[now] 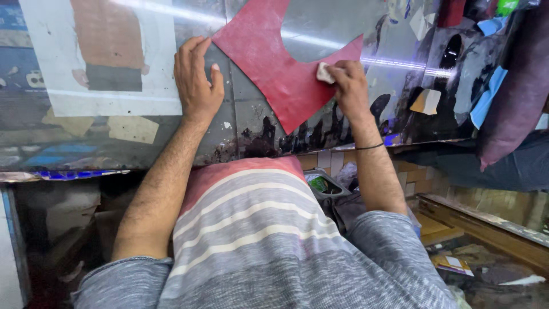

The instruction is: The person repeatedly wipes red leather pieces on a metal workbench using a white cloth. They handle several cut leather pieces one at a time, wiping each surface and occasionally moving them aside. A green bottle is briefly handled but not used on the leather.

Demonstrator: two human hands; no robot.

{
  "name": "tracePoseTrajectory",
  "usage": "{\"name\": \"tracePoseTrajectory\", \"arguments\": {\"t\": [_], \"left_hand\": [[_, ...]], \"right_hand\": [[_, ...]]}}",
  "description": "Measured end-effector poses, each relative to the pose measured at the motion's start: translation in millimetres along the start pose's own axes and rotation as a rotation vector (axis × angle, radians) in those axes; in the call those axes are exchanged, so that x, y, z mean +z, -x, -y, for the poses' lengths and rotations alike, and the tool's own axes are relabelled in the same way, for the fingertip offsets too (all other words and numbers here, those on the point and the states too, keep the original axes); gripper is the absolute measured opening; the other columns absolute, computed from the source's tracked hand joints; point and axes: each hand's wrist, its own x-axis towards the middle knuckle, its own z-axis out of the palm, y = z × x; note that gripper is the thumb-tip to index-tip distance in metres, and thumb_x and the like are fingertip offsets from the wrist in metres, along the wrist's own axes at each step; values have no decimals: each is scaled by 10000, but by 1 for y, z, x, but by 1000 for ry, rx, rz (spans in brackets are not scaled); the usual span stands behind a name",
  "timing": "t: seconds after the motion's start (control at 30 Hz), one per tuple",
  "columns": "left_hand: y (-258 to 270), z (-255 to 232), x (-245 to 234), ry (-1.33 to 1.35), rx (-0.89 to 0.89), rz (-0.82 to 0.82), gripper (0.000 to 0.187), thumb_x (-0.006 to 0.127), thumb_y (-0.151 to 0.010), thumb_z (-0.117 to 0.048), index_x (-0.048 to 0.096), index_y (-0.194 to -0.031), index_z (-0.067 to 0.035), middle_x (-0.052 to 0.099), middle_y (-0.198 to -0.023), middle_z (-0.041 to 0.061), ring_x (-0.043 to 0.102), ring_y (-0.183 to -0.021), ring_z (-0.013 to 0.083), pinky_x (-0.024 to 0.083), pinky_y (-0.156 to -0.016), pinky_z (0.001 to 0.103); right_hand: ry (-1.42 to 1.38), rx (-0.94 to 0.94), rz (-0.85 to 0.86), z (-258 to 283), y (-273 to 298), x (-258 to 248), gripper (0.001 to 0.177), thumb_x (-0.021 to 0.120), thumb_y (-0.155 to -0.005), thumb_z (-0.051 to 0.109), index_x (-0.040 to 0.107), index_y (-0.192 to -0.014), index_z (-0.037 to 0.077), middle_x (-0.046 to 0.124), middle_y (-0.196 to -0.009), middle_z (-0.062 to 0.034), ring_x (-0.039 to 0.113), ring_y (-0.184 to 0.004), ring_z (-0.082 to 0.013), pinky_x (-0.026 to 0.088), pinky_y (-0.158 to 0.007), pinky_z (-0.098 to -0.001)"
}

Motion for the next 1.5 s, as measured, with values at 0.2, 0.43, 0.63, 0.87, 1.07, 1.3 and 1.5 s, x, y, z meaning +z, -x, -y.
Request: {"name": "tracePoseTrajectory", "arguments": {"t": [0.2,0.43,0.63,0.87,1.07,1.3,1.5], "left_hand": [[3,7,2,-31,-17,18,542,640,-971,-42,475,-1484,-96,468,-1457,115,470,-1395,301,371,-1193,507],[8,14,5,-26,3,19,545,633,-979,-28,477,-1496,-103,478,-1470,105,474,-1394,289,385,-1193,495],[1,8,3,5,29,-12,508,630,-969,-26,506,-1460,-69,486,-1446,128,481,-1373,307,406,-1169,500],[20,-74,-11,228,51,86,354,664,-974,-60,596,-1322,-65,588,-1324,138,548,-1294,326,418,-1147,477],[39,-139,1,498,-50,541,483,830,-882,-298,651,-1247,-36,665,-1134,127,660,-1061,290,527,-898,406],[48,-124,8,483,-239,749,333,853,-815,-263,694,-1016,-52,724,-940,78,743,-835,225,583,-745,360],[47,-100,-2,230,320,729,287,788,-849,-187,725,-1111,-86,674,-1046,46,623,-983,241,465,-822,422]], "right_hand": [[21,263,-185,18,25,-1,311,655,-908,-104,713,-1183,27,638,-1080,-163,639,-1007,-352,528,-870,-429],[-102,423,-303,23,53,14,227,677,-945,-64,713,-1162,-4,674,-1034,-140,657,-947,-310,534,-826,-406],[-2032,835,-483,39,74,9,363,635,-975,61,555,-1318,-22,682,-1155,-128,699,-1044,-250,568,-952,-378],[-2070,652,-396,124,89,29,357,762,-942,100,558,-1233,56,663,-1123,-84,680,-1068,-245,560,-960,-426],[-1924,728,-388,160,94,42,389,782,-934,2,566,-1254,50,654,-1149,-67,662,-1095,-196,544,-980,-366],[-1945,841,-394,181,130,57,401,707,-937,0,572,-1314,-16,671,-1218,-92,663,-1136,-191,536,-1020,-346],[-1601,898,-667,129,127,47,219,551,-1048,28,586,-1264,38,670,-1188,-60,671,-1094,-172,567,-979,-360]]}}
